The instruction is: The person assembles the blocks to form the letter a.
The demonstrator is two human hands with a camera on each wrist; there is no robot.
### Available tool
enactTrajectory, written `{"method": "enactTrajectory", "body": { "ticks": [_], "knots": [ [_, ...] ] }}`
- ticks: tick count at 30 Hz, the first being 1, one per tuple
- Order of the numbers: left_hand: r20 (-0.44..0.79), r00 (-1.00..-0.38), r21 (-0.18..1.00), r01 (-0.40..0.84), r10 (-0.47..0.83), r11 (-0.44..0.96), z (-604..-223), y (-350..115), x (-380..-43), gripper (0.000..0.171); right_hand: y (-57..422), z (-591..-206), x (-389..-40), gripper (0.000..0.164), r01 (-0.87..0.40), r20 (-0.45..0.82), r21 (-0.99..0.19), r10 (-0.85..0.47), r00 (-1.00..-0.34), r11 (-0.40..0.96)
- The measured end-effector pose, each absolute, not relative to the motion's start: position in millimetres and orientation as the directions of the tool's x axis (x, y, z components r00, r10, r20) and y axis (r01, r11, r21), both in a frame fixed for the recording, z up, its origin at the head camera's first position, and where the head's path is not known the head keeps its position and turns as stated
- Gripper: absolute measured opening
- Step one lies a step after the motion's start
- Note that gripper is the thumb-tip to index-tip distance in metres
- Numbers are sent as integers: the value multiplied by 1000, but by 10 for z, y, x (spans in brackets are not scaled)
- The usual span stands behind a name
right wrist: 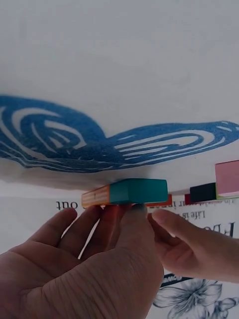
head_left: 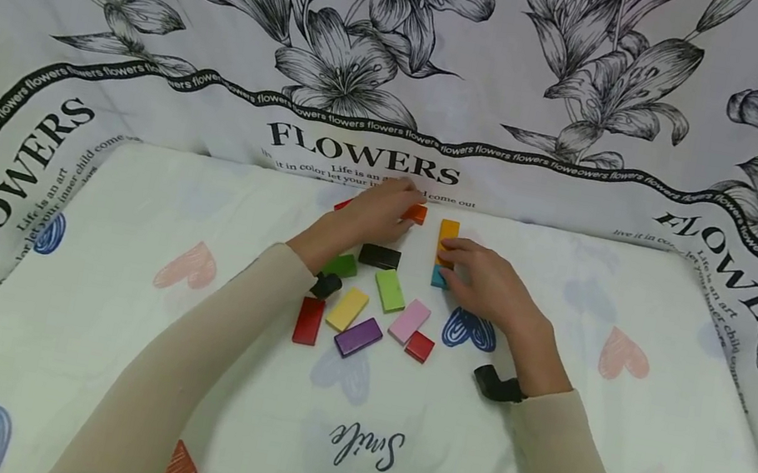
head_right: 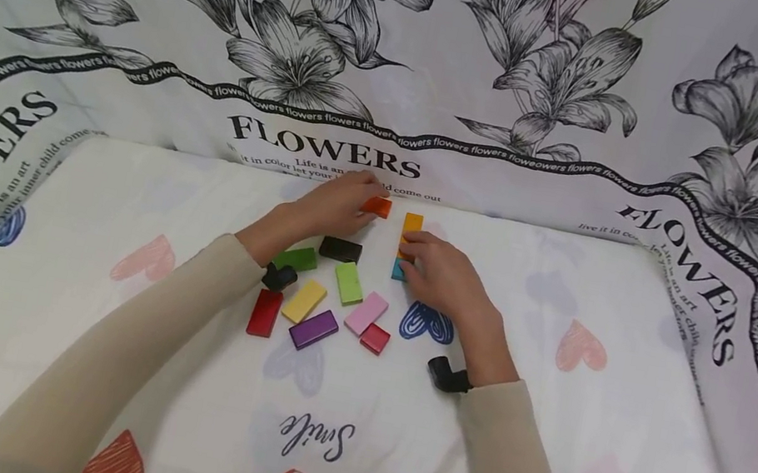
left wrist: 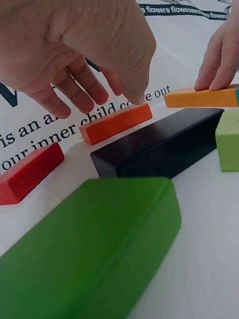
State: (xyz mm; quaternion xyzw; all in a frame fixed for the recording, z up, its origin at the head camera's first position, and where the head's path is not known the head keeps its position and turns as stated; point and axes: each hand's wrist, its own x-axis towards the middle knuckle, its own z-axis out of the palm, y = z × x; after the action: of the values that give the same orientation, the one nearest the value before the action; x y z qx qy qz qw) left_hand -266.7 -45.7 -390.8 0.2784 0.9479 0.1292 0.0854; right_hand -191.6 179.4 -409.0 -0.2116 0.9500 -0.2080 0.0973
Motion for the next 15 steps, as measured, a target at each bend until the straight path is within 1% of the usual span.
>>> {"method": "enactTrajectory", "body": {
  "ticks": [5,7,11,15],
  "knots": [
    [-167,-822,294,485,544,824,-3846,-414,-2696,53,1802,-4078,-1939,42,-364,-104,-444,-450,-887,819],
    [-188,-821,280,481,539,830,-3843,-404,-2707,52,1804,-4075,-1939,42,-364,-102,-446,-451,-887,817],
    [-191,-822,248,488,536,837,-3870,-387,-2731,47,1814,-4078,-1939,42,-362,-100,-448,-448,-888,817],
    [-181,-821,256,493,542,832,-3872,-375,-2762,44,1830,-4083,-1957,41,-363,-100,-448,-449,-888,817]
  ]
}}
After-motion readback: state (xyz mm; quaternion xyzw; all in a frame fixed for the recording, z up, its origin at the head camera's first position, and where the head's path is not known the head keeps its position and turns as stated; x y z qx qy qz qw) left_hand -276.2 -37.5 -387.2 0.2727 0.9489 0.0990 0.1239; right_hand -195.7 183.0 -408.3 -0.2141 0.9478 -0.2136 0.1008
